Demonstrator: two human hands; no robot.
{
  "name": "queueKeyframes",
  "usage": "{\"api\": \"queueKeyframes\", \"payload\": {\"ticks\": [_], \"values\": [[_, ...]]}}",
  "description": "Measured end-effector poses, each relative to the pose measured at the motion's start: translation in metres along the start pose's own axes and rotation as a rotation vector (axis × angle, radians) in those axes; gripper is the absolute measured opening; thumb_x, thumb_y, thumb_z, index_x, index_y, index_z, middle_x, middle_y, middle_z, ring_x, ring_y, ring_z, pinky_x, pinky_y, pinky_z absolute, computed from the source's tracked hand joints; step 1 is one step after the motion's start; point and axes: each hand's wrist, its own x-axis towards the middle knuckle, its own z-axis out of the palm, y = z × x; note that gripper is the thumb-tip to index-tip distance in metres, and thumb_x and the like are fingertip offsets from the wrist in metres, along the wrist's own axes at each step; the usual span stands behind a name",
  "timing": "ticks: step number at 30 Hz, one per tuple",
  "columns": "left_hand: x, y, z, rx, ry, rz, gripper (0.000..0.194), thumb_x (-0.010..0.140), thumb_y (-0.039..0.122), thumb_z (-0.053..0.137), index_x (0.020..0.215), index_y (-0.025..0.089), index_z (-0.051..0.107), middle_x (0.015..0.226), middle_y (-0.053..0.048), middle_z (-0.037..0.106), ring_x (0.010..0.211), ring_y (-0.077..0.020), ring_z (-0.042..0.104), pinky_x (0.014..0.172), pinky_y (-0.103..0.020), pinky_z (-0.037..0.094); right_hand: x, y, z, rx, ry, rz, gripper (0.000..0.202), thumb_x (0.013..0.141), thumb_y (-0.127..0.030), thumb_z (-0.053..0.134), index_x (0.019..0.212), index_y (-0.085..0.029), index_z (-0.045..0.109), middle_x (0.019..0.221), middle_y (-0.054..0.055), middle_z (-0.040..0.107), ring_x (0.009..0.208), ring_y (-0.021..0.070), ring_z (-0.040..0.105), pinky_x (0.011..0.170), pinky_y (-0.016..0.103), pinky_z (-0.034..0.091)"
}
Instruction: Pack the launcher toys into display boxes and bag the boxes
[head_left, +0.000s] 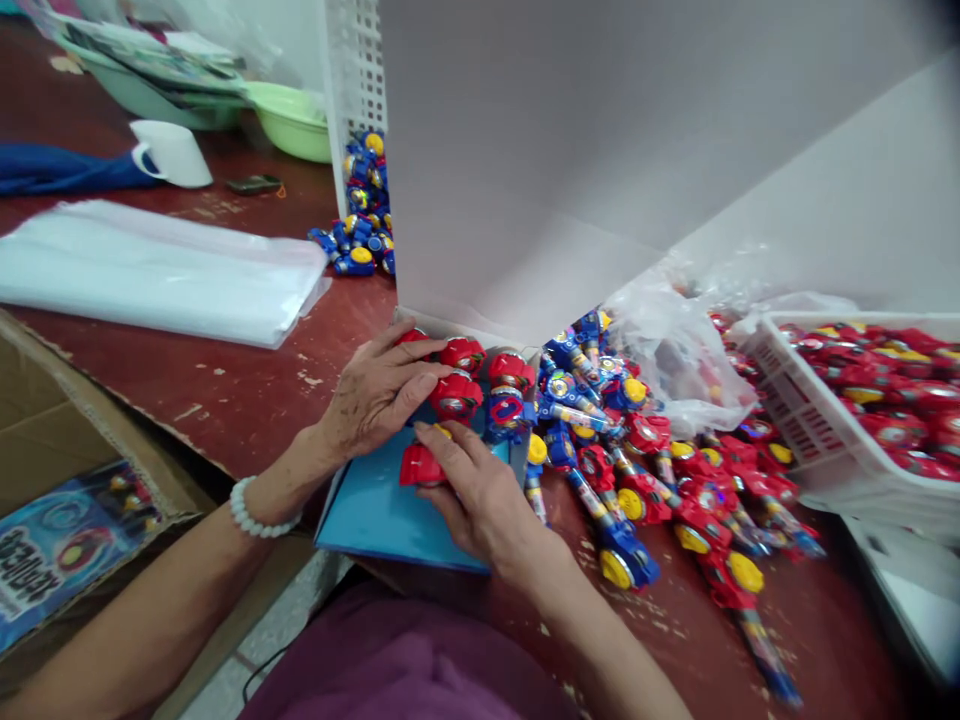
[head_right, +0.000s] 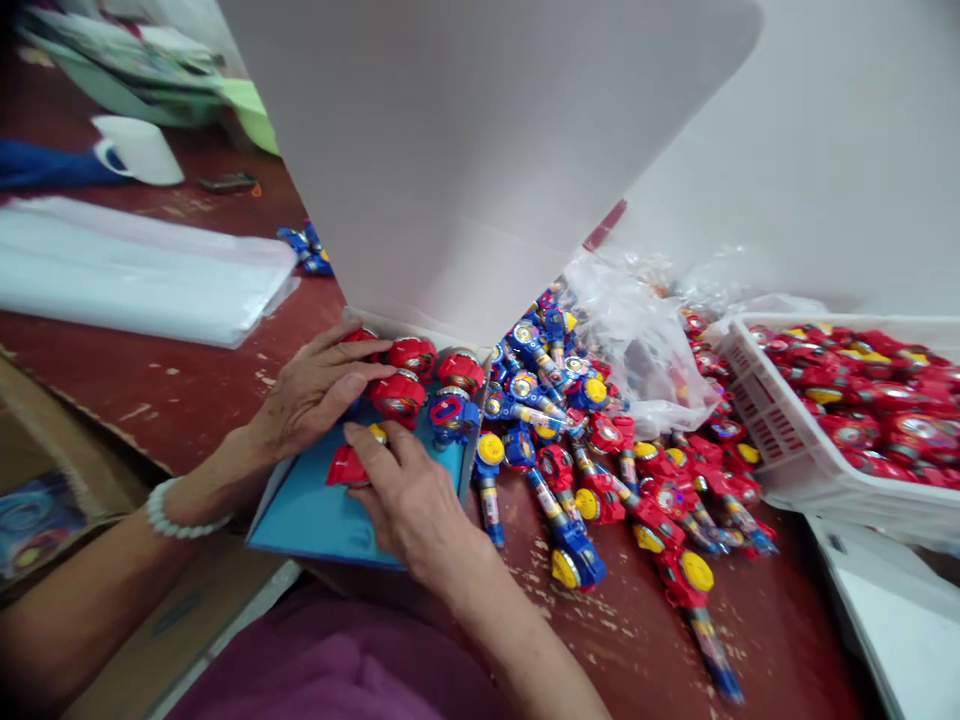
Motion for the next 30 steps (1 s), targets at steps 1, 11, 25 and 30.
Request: {"api": "queueKeyframes", "payload": {"ticks": [1,11,25,30], "values": [[-0.001,-0.001,0.000,0.001,0.013,0.001,0.039,0.098,0.029,0.032,0.108,0.018,0.068,0.128,-0.005,0.062,0.132,-0.0199,0.043,0.115,-0.047,0.030,0.000,0.000,0.004,0.002,-0.019,0.008,0.049,0.093,-0.025,0.053,0.140,-0.015,0.043,0.130,0.018,0.051,0.121,0.0276,0.052,0.097,0.041,0.051],[-0.011,0.038,-0.016,-0.003,0.296,-0.078,0.042,0.088,0.018,0.050,0.126,0.035,0.053,0.143,0.007,0.045,0.132,-0.0264,0.042,0.115,-0.047,0.030,-0.077,0.051,-0.046,-0.305,0.356,0.347,0.039,0.092,-0.019,0.046,0.132,-0.019,0.049,0.122,0.013,0.058,0.115,0.0241,0.054,0.100,0.043,0.047],[-0.056,0.156,0.034,-0.649,-0.119,-0.239,0.035,0.085,0.008,0.052,0.116,0.023,0.057,0.122,-0.008,0.061,0.102,-0.0161,0.064,0.084,-0.025,0.057,-0.097,0.093,-0.055,-0.010,0.534,0.603,0.035,0.086,-0.038,0.058,0.114,-0.016,0.057,0.121,0.014,0.059,0.112,0.0271,0.056,0.095,0.047,0.047],[-0.042,0.166,0.071,-0.840,-0.329,-0.532,0.062,0.084,0.015,0.054,0.141,0.025,0.033,0.150,-0.015,0.032,0.096,-0.0164,0.066,0.074,-0.027,0.061,-0.116,0.057,-0.066,0.830,0.696,0.706,0.040,0.077,-0.039,0.072,0.111,-0.021,0.059,0.121,0.008,0.062,0.105,0.0226,0.062,0.090,0.037,0.052]]}}
